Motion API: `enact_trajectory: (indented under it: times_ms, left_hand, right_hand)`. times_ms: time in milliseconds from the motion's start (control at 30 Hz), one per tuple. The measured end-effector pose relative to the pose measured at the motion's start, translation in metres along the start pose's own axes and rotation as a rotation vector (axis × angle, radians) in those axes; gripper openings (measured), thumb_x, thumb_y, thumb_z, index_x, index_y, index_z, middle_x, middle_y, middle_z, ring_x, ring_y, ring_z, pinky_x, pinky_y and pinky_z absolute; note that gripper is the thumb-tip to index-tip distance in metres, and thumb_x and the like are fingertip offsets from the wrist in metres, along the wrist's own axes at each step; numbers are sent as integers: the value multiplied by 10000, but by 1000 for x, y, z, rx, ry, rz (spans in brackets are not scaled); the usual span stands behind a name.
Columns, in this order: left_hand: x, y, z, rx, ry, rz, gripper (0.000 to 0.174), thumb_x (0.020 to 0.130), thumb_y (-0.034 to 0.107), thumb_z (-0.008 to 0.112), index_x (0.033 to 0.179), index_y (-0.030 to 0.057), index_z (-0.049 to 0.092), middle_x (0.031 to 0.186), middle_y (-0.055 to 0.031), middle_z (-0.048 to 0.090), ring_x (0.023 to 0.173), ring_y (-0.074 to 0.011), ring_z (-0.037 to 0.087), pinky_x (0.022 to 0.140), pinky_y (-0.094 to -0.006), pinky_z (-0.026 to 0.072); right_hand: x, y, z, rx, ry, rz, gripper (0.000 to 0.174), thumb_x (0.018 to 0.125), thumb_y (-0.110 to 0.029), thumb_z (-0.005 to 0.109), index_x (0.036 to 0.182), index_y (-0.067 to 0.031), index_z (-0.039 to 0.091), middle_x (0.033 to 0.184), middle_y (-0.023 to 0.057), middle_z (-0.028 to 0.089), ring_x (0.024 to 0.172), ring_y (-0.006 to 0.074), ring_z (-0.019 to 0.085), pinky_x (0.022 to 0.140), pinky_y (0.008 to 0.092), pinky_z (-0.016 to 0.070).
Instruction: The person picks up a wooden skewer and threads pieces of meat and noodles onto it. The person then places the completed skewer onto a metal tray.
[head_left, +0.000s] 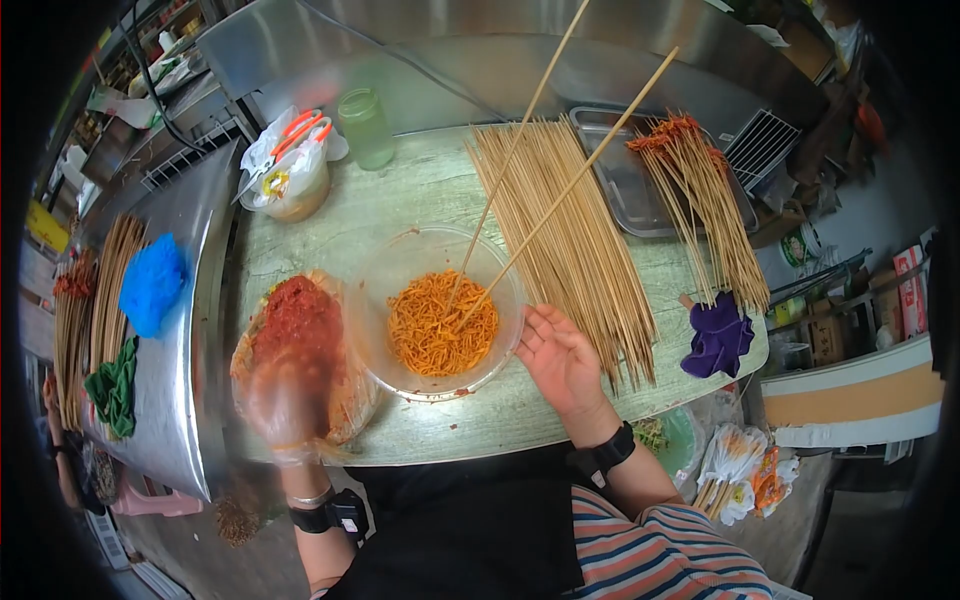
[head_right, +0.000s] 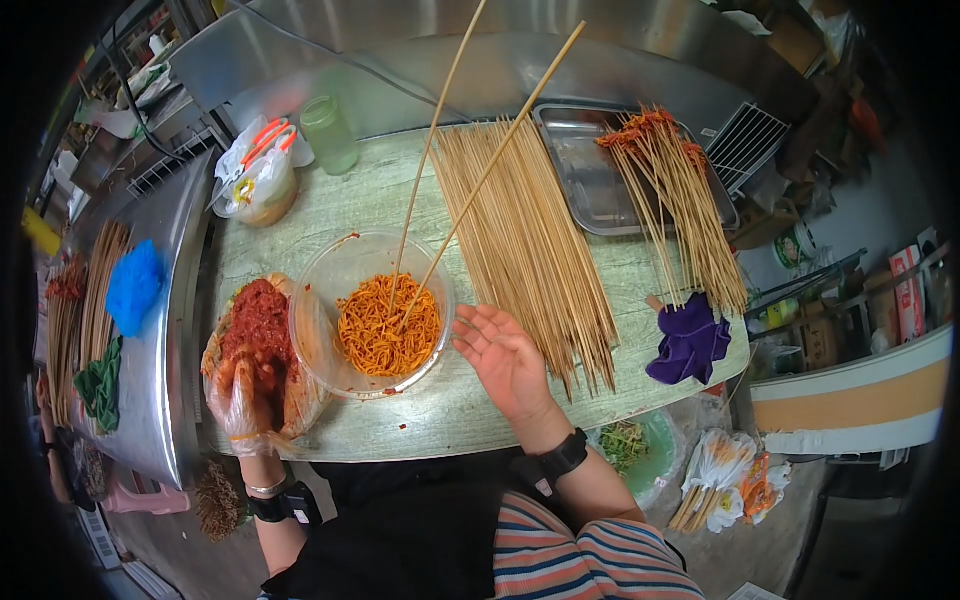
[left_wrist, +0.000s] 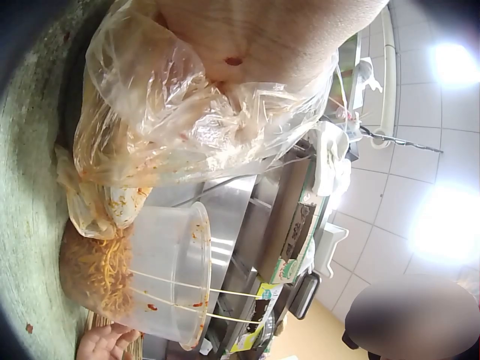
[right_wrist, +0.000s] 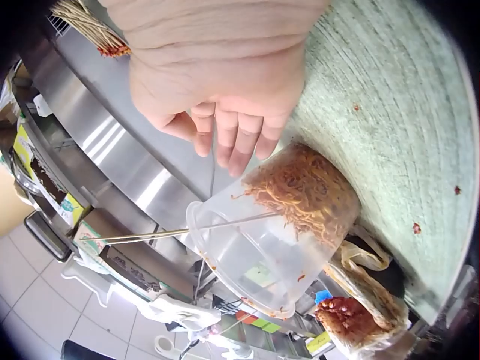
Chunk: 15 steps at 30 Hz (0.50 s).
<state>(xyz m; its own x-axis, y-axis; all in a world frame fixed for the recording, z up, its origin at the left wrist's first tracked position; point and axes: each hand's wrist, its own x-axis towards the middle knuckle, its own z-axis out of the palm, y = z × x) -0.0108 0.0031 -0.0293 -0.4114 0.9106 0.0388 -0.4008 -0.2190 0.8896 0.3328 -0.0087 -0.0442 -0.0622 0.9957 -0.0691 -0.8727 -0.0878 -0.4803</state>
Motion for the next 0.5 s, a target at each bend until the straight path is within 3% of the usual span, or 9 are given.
enact_trajectory:
  times_ms: [300, 367, 400, 433, 500]
  left_hand:
    - [-5, 6, 12, -28, 69, -2, 205, 856, 62, 593, 1002, -79, 567, 835, -136, 614, 637, -162, 579, 570, -234, 486]
    - [-5, 4, 11, 62, 59, 50, 202, 855, 59, 591, 998, -82, 565, 830, -136, 613, 632, -160, 577, 571, -234, 484]
    - [-5, 1, 10, 157, 36, 103, 200, 854, 58, 589, 995, -83, 565, 828, -136, 612, 630, -159, 575, 572, -234, 484]
    - [-5, 0, 7, 254, 16, 157, 199, 854, 56, 588, 992, -85, 564, 827, -136, 612, 628, -158, 574, 573, -234, 483]
    - [3, 4, -5, 1030, -193, 720, 198, 853, 56, 586, 990, -86, 564, 823, -134, 610, 626, -156, 571, 576, -232, 481]
  right_hand:
    - [-3, -3, 17, 125, -20, 30, 525, 911, -377, 328, 1325, -58, 374, 1403, 184, 323, 1172, 294, 439, 985, 415, 350]
    - [-4, -4, 19, 107, -15, 36, 513, 918, -386, 323, 1298, -49, 397, 1355, 187, 383, 1142, 288, 466, 961, 407, 372]
    - [-4, -3, 19, 99, -12, 41, 509, 921, -390, 320, 1285, -45, 408, 1330, 189, 413, 1126, 285, 480, 949, 403, 383]
    - [0, 1, 5, 149, -164, 55, 497, 924, -385, 320, 1259, -34, 425, 1291, 186, 444, 1105, 282, 496, 932, 397, 395]
    - [9, 10, -28, 250, -471, 84, 478, 930, -374, 318, 1208, -11, 458, 1214, 181, 507, 1062, 276, 528, 898, 384, 419]
